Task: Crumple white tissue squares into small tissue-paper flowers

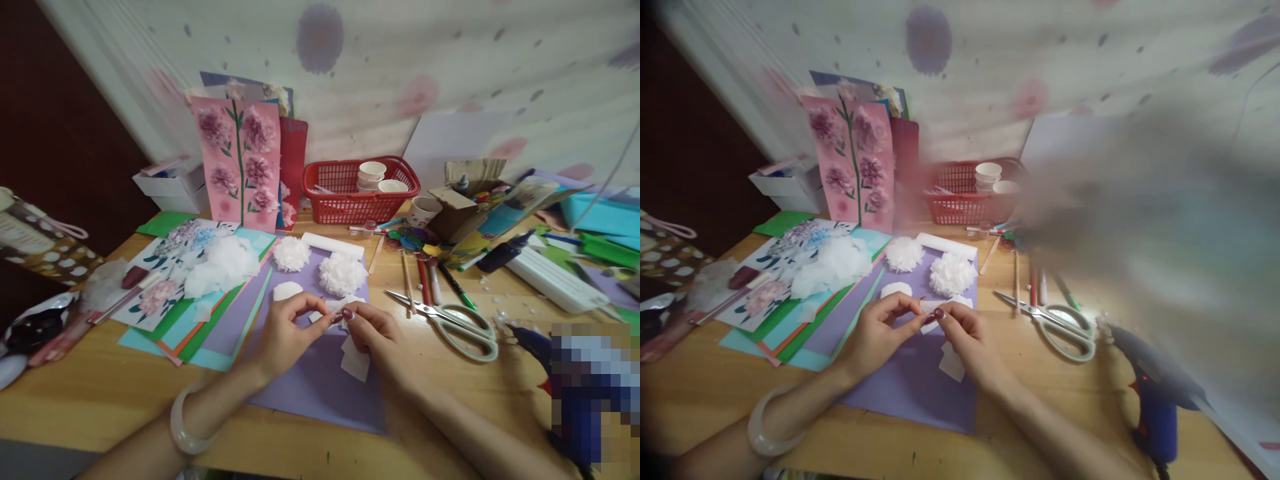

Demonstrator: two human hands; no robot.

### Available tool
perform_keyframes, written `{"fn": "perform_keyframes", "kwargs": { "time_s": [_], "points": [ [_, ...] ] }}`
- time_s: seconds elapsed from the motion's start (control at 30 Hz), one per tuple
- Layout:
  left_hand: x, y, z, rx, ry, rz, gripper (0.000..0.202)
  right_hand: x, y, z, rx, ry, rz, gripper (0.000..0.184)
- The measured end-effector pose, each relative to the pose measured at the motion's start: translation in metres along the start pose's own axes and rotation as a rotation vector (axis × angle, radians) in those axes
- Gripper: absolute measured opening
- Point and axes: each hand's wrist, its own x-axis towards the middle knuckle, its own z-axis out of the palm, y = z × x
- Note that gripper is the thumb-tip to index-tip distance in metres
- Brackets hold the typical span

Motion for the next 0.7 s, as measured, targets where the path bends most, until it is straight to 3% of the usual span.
{"fn": "perform_keyframes", "kwargs": {
  "time_s": [0.23, 0.47, 0.6, 0.7],
  "points": [
    [-0.001, -0.003, -0.001, 0.023, -0.02, 0.008, 0.015, 0.001, 0.004, -0.001, 0.011, -0.024, -0.011, 0.033],
    [-0.001, 0.0, 0.002, -0.188, 0.036, -0.116, 0.015, 0.0, -0.003, 0.002, 0.015, -0.025, -0.052, 0.03],
    [0.007, -0.011, -0.003, -0.26, 0.213, -0.168, 0.018, 0.0, -0.001, 0.001, 0.003, 0.019, -0.015, 0.025],
    [0.016, -0.016, -0.009, -0.489, 0.316, -0.242, 0.026, 0.002, 0.003, 0.001, 0.018, 0.072, -0.005, 0.02]
  ]
}}
